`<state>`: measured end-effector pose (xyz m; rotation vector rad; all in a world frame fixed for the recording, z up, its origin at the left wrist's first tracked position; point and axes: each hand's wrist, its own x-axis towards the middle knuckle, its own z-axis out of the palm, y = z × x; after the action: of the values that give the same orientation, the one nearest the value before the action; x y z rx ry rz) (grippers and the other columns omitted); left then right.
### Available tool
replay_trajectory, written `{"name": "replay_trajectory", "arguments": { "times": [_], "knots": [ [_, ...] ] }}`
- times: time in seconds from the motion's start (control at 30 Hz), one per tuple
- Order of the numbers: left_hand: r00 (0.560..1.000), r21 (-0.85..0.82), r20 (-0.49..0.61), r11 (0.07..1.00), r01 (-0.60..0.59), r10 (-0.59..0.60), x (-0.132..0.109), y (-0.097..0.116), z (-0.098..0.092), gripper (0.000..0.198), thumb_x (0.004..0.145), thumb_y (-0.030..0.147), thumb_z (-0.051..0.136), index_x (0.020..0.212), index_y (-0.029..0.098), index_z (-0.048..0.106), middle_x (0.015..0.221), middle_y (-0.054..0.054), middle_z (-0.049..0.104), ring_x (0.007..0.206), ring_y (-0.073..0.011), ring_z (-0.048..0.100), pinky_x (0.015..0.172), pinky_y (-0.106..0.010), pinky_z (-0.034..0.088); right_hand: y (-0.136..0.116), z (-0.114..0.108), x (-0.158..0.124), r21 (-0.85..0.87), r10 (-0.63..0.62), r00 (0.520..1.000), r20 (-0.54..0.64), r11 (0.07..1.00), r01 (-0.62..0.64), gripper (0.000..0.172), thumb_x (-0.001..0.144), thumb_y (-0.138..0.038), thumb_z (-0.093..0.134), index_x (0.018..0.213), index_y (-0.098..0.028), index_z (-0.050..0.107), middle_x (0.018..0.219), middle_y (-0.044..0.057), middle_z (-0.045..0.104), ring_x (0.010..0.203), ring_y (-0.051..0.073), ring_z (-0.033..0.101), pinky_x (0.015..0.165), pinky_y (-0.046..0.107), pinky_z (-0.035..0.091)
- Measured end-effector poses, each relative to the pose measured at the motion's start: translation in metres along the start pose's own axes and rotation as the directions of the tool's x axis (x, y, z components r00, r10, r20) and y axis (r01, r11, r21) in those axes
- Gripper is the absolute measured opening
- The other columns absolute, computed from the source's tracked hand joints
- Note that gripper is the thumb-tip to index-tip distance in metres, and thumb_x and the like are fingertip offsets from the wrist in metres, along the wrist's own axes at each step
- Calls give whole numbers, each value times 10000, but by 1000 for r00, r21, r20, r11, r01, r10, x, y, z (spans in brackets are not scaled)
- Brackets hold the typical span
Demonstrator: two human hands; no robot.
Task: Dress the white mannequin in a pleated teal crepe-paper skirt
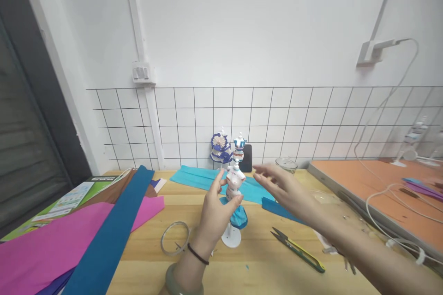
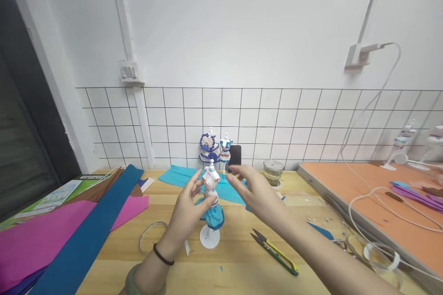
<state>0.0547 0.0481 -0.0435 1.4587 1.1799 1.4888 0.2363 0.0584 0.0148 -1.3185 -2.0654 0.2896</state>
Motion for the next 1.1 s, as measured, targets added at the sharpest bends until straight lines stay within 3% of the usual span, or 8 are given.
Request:
{"name": "replay_trajectory", "arguments": {
  "times": [0.1,0.23,0.33,0.43,0.57,0.7,0.83,1.1],
  "knots": [
    [998,42,-53,999,28,-26,-5,6,2,725,709,193,659,1381,223,388,1127,-76,612,1130,-247,519,916,-357,454,-33,-3,23,63,-30,999,-46,997,33,361,869,-494,480,937,-181,646,809,56,681,713,199,607,606,279,456],
    [993,145,-115,989,-23,40,-9,7,7,815,683,176,688,1412,251,332,1034,-43,606,1055,-232,511,924,-355,408,-43,-2,30,90,-33,999,-21,995,35,359,847,-478,516,676,-182,625,580,2,605,543,152,533,483,240,363],
    [993,124,-104,991,-40,53,-12,5,11,924,652,177,732,1440,269,260,1006,-32,599,1006,-218,521,911,-345,402,-35,-6,27,119,-23,1000,-14,993,24,356,855,-477,500,690,-185,618,573,-13,577,529,141,509,481,235,356],
    [999,-15,-14,999,-38,38,-15,4,15,986,650,202,756,1457,274,193,1010,-40,596,925,-194,568,856,-326,439,-25,-12,27,164,-4,1000,1,987,4,404,857,-518,476,681,-183,617,575,-9,572,544,148,524,498,239,385],
    [996,-135,51,989,-65,72,-16,2,17,878,701,194,720,1439,246,248,982,-48,635,958,-195,596,904,-344,432,-11,-13,31,224,8,1000,6,975,-10,453,840,-575,471,772,-174,671,679,24,651,652,183,598,590,263,460],
    [995,-14,51,996,-89,89,-19,6,17,640,741,204,660,1341,238,439,1025,-53,656,1011,-207,579,941,-364,414,0,-11,32,248,24,1000,-15,969,-19,492,811,-618,493,795,-165,683,699,43,666,687,201,611,619,281,478],
    [998,16,53,999,-31,30,-22,9,18,575,756,242,629,1310,188,487,1061,-77,646,1011,-221,575,868,-340,460,1,-10,30,259,31,999,-34,966,-21,484,797,-624,515,763,-168,673,684,36,657,667,191,598,620,277,473],
    [980,90,16,976,-198,198,-25,6,17,444,790,212,599,1232,253,585,1058,-45,651,1029,-213,569,941,-333,417,-9,-6,25,280,67,993,-94,959,-39,483,759,-638,539,661,-176,639,572,4,602,546,157,542,516,251,428]
  ]
}}
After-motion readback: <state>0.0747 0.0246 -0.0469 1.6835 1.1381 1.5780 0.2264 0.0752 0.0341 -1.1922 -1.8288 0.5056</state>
